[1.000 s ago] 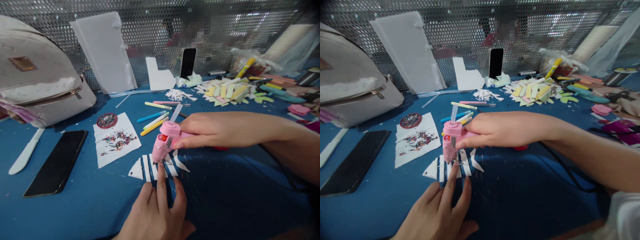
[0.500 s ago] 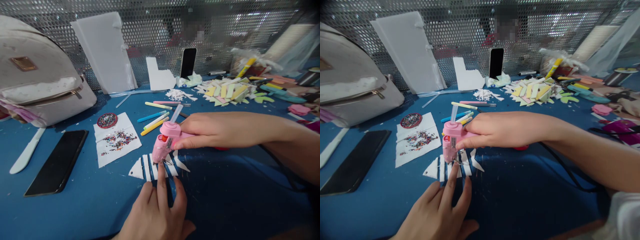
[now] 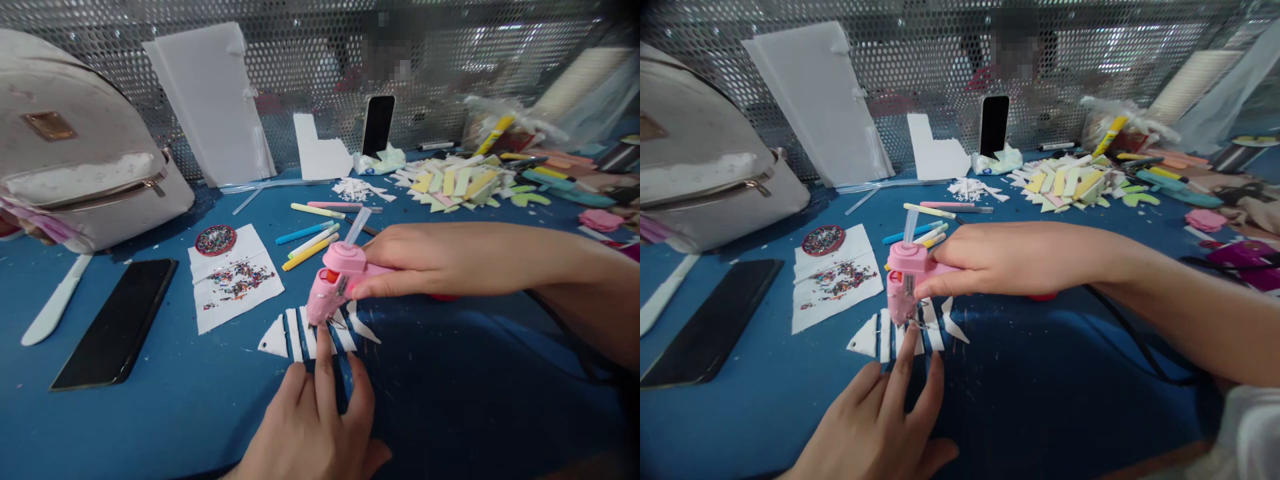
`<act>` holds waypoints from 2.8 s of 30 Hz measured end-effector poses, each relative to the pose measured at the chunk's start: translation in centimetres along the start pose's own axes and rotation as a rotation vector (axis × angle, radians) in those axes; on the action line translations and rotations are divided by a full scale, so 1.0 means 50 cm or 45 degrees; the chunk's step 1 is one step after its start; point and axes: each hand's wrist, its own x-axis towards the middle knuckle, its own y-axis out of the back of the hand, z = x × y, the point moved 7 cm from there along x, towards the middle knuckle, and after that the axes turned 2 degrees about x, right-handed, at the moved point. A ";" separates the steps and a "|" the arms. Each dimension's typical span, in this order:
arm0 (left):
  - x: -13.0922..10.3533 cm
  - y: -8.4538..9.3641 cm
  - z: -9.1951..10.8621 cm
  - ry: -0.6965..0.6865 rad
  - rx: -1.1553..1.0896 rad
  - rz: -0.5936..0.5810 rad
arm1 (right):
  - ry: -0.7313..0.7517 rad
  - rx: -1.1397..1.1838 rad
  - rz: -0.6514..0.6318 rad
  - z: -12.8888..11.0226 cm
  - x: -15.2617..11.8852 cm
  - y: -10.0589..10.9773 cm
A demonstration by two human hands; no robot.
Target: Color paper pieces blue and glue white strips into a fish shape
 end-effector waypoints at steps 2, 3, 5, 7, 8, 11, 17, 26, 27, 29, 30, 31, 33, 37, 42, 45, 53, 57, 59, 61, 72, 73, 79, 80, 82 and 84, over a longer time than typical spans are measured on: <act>0.000 0.000 0.000 0.000 -0.001 0.000 | -0.001 0.005 0.000 0.002 0.000 0.000; 0.001 0.000 0.000 -0.002 -0.001 0.001 | -0.004 0.001 0.003 0.003 -0.001 0.000; 0.001 0.000 -0.001 -0.002 0.000 0.005 | -0.015 -0.019 0.000 0.004 0.000 0.000; 0.001 0.000 -0.001 -0.006 0.000 0.008 | -0.031 -0.044 -0.004 0.004 0.000 0.000; 0.001 0.000 -0.001 -0.007 0.000 0.008 | -0.035 -0.052 -0.006 0.003 0.000 0.001; 0.000 -0.001 0.000 -0.012 -0.001 0.001 | -0.041 -0.052 -0.009 0.002 0.000 0.001; -0.001 -0.002 -0.001 -0.006 -0.011 0.014 | -0.066 -0.064 -0.007 0.004 -0.001 0.000; -0.002 -0.001 -0.002 -0.011 0.001 0.020 | -0.051 -0.068 0.010 0.002 -0.004 0.004; -0.003 -0.001 -0.002 -0.008 0.005 0.021 | -0.052 -0.068 0.013 0.002 -0.005 0.004; -0.003 -0.001 -0.002 -0.005 0.005 0.020 | -0.052 -0.067 0.014 -0.001 -0.006 0.004; -0.004 -0.002 -0.002 -0.005 0.001 0.017 | -0.052 -0.066 0.016 -0.003 -0.006 0.004; -0.004 -0.003 -0.003 -0.004 -0.003 0.014 | -0.049 -0.064 0.019 -0.005 -0.006 0.004; -0.003 -0.003 -0.003 -0.004 -0.010 0.011 | -0.050 -0.065 0.028 -0.008 -0.007 0.005; -0.003 -0.004 -0.004 -0.013 -0.012 0.007 | -0.040 -0.066 0.037 -0.010 -0.010 0.006; -0.003 -0.005 -0.003 -0.030 -0.021 -0.002 | -0.046 -0.064 0.052 -0.007 -0.011 0.008; -0.003 -0.006 -0.003 -0.036 -0.019 -0.014 | -0.024 -0.043 0.047 -0.010 -0.008 0.008; -0.002 -0.005 -0.001 -0.022 -0.012 -0.002 | -0.019 -0.025 0.031 -0.008 -0.004 0.005; -0.002 -0.002 0.000 -0.019 -0.008 0.004 | -0.044 -0.043 0.030 -0.006 -0.004 0.005; -0.001 -0.002 -0.001 -0.016 -0.010 0.000 | -0.044 -0.044 0.035 -0.006 -0.004 0.006; -0.001 -0.002 -0.001 -0.011 -0.010 -0.005 | -0.045 -0.041 0.027 -0.005 -0.004 0.005; -0.003 -0.008 0.003 -0.003 -0.007 -0.018 | -0.073 -0.024 0.005 0.006 -0.005 0.004; -0.003 -0.007 0.003 -0.001 -0.008 -0.018 | -0.073 -0.004 -0.006 0.005 -0.005 0.003; 0.001 -0.001 0.001 -0.008 -0.026 -0.006 | -0.076 0.032 -0.023 0.003 -0.002 0.002; 0.002 0.000 0.001 -0.007 -0.030 -0.008 | -0.070 0.036 -0.021 0.003 -0.001 0.002; 0.003 0.001 0.000 -0.007 -0.035 -0.009 | -0.055 0.052 -0.015 0.000 0.000 0.002; 0.004 0.002 -0.001 -0.002 -0.033 -0.004 | -0.051 0.065 -0.015 -0.001 0.002 0.001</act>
